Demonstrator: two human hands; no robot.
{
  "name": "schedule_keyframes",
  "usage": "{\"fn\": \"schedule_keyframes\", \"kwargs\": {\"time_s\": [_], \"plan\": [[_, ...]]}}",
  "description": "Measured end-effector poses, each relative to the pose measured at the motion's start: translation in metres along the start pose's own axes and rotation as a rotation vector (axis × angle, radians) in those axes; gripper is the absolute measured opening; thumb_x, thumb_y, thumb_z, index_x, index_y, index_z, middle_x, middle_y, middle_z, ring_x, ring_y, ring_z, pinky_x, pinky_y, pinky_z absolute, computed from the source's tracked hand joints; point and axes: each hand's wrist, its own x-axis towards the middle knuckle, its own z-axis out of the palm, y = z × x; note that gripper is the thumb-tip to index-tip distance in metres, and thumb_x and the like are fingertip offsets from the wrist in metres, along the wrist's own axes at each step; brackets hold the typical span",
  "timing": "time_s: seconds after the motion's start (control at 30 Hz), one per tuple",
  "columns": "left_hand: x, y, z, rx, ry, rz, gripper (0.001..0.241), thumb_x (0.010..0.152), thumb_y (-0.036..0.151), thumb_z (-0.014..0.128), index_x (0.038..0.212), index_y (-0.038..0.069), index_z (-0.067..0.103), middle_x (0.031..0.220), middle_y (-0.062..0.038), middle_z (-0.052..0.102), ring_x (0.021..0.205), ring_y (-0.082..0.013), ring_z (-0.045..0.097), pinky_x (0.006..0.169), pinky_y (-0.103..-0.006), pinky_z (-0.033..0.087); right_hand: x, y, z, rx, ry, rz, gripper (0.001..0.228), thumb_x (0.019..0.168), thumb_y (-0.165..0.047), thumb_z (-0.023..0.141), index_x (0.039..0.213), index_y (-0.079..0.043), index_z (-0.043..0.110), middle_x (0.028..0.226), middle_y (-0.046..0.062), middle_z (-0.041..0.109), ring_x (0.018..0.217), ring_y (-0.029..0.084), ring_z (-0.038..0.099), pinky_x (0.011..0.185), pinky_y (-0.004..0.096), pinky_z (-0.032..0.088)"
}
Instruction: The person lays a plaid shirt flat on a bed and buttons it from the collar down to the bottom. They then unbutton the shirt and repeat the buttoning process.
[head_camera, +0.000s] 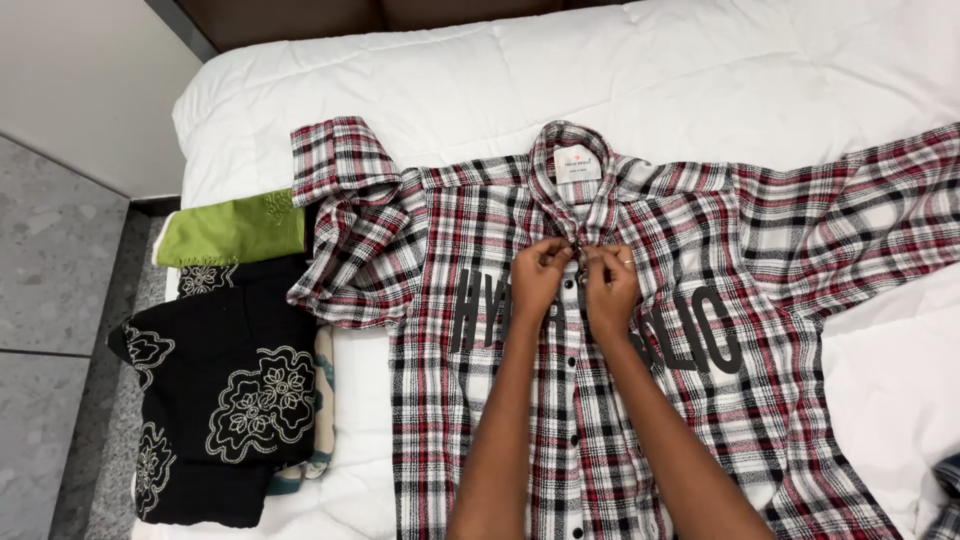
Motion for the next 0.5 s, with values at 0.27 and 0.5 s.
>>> {"fn": "schedule_keyframes", "kwargs": {"time_s": [0.27,0.5], "plan": [[-0.001,0.004,-0.005,-0.252,-0.122,-0.126,0.012,0.091,0.006,0.072,0.101,0.001,0.078,0.074,0.001,0.07,0.057,-0.0035,0.053,0.05,-0.0222,0.039,0.002,0.009,0.0,0.092,-0.035,0.011,0.012,0.097,-0.009,0.071,0.102,0.0,0.076,0.099,0.001,0.063,0.077,0.008,0.058,0.069,0.024,0.048],[-0.001,0.005,-0.002,-0.253,-0.111,-0.109,0.011,0.093,0.008,0.072,0.1,0.001,0.077,0.07,0.002,0.067,0.056,-0.0041,0.053,0.05,-0.0226,0.039,0.001,-0.001,-0.002,0.008,-0.03,0.016,0.012,0.093,-0.01,0.074,0.099,0.0,0.073,0.1,0.001,0.064,0.076,0.009,0.063,0.068,0.024,0.053]]}}
